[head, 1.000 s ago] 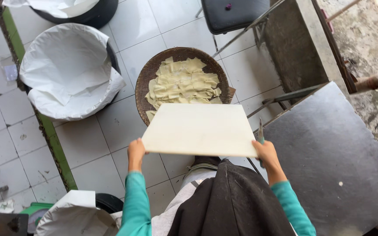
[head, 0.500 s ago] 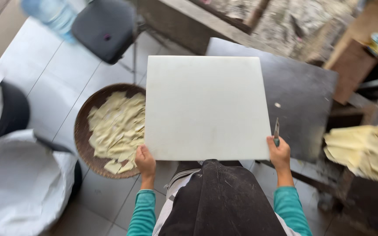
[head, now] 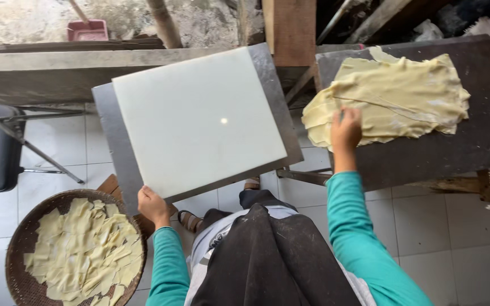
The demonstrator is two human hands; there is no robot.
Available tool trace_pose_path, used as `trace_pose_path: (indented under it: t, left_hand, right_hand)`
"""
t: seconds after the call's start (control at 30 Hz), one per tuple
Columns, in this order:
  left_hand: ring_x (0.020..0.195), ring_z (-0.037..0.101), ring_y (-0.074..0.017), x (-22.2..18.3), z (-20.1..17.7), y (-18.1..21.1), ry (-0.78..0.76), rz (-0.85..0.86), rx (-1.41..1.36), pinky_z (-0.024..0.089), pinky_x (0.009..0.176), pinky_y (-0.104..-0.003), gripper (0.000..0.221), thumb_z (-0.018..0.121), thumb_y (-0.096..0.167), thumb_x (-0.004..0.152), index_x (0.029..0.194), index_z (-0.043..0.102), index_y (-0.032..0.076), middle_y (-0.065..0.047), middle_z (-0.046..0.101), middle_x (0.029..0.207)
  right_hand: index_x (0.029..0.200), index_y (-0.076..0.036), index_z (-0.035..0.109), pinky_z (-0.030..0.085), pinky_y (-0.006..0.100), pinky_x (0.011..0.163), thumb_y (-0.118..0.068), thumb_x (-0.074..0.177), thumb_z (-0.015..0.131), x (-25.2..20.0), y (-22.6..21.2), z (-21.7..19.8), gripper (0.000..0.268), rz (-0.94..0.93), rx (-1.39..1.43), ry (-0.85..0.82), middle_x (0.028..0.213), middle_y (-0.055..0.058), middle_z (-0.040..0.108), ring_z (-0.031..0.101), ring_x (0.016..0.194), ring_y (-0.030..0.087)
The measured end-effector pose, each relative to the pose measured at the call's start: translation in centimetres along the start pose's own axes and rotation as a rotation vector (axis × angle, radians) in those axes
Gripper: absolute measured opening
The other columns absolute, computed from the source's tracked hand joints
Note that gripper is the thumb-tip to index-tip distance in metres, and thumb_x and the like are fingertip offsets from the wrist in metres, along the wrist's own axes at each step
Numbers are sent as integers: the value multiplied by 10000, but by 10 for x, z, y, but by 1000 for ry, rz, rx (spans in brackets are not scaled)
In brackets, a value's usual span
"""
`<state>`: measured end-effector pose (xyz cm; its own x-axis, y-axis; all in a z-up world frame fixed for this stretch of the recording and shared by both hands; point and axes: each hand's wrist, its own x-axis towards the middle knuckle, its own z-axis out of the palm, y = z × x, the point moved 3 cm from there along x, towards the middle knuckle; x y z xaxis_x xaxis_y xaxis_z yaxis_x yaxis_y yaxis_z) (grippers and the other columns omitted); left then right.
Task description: The person cuts sheets of dough into strips using a knife on a white cutting board, then transfers the cut pieces into a woven basket. The person repeats this process with multiple sheets of dough.
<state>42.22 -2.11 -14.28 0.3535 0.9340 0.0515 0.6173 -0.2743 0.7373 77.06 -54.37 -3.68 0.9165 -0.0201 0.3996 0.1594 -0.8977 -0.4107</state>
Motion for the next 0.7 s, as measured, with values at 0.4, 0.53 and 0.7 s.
trace_pose_path:
  t: [0.4, 0.53, 0.7]
  left_hand:
    - [1218, 593, -384, -75, 138, 285, -462, 793, -211, 481, 1055, -465, 390, 718, 2, 875, 1255, 646, 46, -202, 649, 1260]
    - [1265, 588, -355, -174, 250, 420, -910, 1089, -210, 485, 1069, -447, 586, 788, 179, 841, 1386, 580, 120, -136, 617, 1361]
    - [1374, 415, -347, -234, 322, 497, -821, 1229, -24, 320, 1023, -597, 822, 824, 320, 729, 1468, 517, 131, -91, 522, 1457]
  right_hand:
    - [1031, -61, 681, 508, 466, 898, -195, 874, 833, 99, 154, -17, 256, 58, 33, -335, 1186, 150, 627, 632, 1071, 379]
    - [1051, -61, 672, 501, 461, 882, -157, 805, 839, 106, 161, -15, 313, -70, 100, -274, 1156, 177, 621, 616, 1051, 395]
    - [1070, -83, 650, 536, 417, 910, -188, 951, 759, 100, 157, -25, 192, 143, 258, -251, 1094, 147, 683, 686, 1044, 341]
